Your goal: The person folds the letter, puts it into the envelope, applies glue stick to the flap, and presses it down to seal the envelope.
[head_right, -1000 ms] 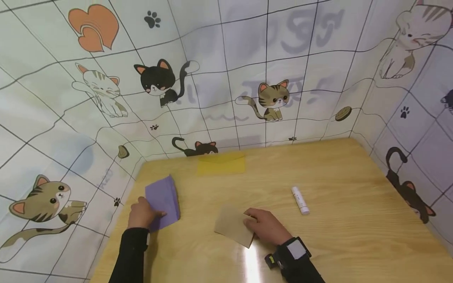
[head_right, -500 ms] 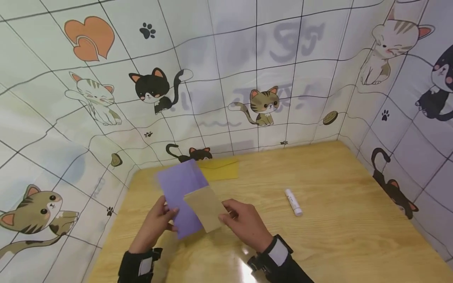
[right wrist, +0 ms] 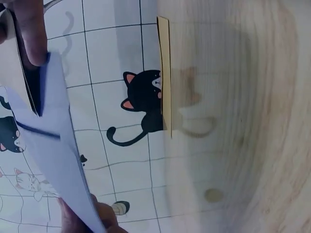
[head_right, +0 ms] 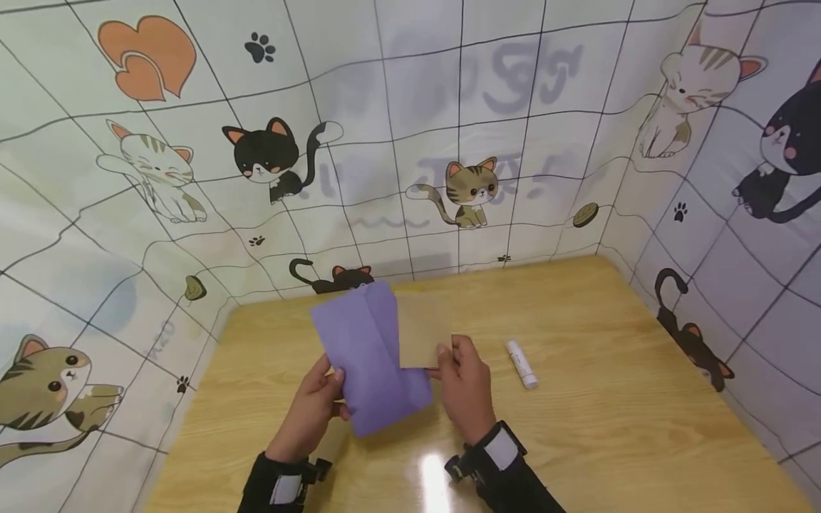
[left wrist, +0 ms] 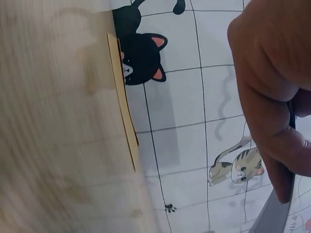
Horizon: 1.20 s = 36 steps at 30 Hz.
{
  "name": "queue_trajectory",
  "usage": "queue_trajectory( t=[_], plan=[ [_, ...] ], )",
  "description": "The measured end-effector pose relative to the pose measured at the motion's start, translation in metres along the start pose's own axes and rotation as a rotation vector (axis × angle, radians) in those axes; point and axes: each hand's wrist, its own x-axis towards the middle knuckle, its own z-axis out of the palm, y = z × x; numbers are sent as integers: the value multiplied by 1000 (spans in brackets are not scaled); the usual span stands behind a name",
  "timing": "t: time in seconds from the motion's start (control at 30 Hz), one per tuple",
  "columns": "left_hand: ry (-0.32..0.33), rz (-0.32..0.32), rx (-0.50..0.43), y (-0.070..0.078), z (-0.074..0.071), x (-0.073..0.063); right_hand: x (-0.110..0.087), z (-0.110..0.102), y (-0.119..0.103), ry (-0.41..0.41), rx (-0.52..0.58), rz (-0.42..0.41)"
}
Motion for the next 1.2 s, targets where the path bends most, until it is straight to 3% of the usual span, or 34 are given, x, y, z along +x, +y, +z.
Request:
queue_trajectory(
  t=[0.13, 0.23, 0.37, 0.47, 0.6, 0.67, 0.8, 0.93, 1.2],
  plan=[
    [-38, -1, -34, -4, 4, 1, -6, 7, 5, 33, -52, -16],
    [-39, 36, -37, -6, 8, 2, -9, 9, 10, 13, -122, -23],
    [3, 83, 5, -6, 13, 2, -8, 8, 13, -141, -184, -45],
    [19, 90, 52, -5, 14, 2, -5, 4, 12, -239, -266, -118],
    [-15, 82, 99, -3, 14, 1, -2, -3, 5, -194, -385, -242],
    [-34, 95, 140, -2, 13, 1, 0, -5, 2, -155, -413, -267],
    [-76, 115, 198, -1, 12, -1, 2, -5, 0, -169, -375, -207],
    [-153, 78, 140, 0, 14, -2, 2, -3, 2, -199, -340, -139],
    [-172, 86, 154, 2, 13, -6, 5, -10, 3, -419, -299, -107]
  ],
)
